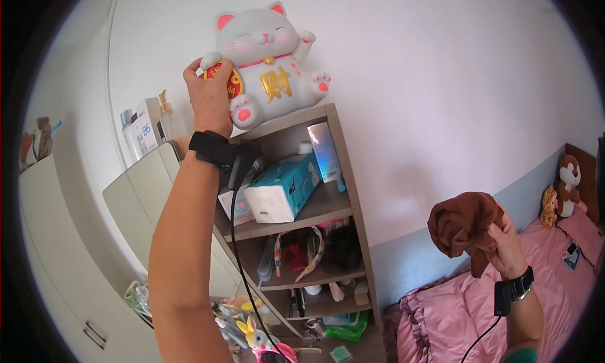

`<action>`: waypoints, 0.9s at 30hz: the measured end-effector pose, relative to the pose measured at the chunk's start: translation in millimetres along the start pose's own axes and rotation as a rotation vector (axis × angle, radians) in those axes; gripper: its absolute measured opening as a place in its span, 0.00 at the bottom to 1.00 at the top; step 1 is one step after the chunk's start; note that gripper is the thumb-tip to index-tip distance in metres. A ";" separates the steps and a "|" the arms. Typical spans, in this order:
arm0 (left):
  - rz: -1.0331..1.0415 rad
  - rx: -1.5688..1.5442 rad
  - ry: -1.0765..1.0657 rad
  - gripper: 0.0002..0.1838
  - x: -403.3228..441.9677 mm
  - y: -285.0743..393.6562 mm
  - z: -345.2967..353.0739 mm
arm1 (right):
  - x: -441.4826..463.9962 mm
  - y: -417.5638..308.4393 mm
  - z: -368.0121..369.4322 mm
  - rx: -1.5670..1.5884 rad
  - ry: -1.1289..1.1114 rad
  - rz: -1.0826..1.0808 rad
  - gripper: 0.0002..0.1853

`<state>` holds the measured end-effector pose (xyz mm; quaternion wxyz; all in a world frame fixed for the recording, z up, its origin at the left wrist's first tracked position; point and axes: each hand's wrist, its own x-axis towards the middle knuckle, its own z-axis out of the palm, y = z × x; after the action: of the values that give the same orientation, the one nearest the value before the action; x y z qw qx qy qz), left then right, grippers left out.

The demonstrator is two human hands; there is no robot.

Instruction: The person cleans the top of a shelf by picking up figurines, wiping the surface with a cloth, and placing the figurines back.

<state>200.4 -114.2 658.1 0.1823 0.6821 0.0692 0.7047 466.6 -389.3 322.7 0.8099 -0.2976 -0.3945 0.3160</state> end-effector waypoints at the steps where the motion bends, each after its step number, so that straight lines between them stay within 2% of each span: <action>1: 0.000 0.016 -0.008 0.31 0.8 -0.8 1.0 | -0.7 1.8 -2.5 0.003 0.002 -0.005 0.35; 14: -0.242 0.007 -0.229 0.39 20.0 -13.7 -17.2 | -3.1 16.9 -13.8 0.025 0.006 0.008 0.34; 17: -0.269 0.291 -0.338 0.46 19.2 -3.4 -23.4 | -2.4 19.3 -12.8 0.050 -0.033 0.038 0.34; 20: -0.331 0.453 -0.330 0.52 -4.1 25.6 -20.8 | 1.0 26.2 -17.9 0.074 -0.082 0.019 0.33; 23: -0.286 0.553 -0.338 0.51 -27.1 42.7 -18.4 | 1.5 31.0 -20.5 0.052 -0.073 0.031 0.33; 26: -0.225 0.524 -0.518 0.49 -31.7 35.9 -25.0 | 1.2 32.5 -20.1 0.073 -0.061 0.044 0.32; 27: -0.265 0.514 -0.510 0.48 -32.0 35.3 -26.0 | 0.9 33.3 -19.3 0.077 -0.062 0.046 0.32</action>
<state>169.1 -154.2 638.8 0.1063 0.8441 0.2837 0.4424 473.8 -372.4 289.0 0.8006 -0.2655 -0.4000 0.3586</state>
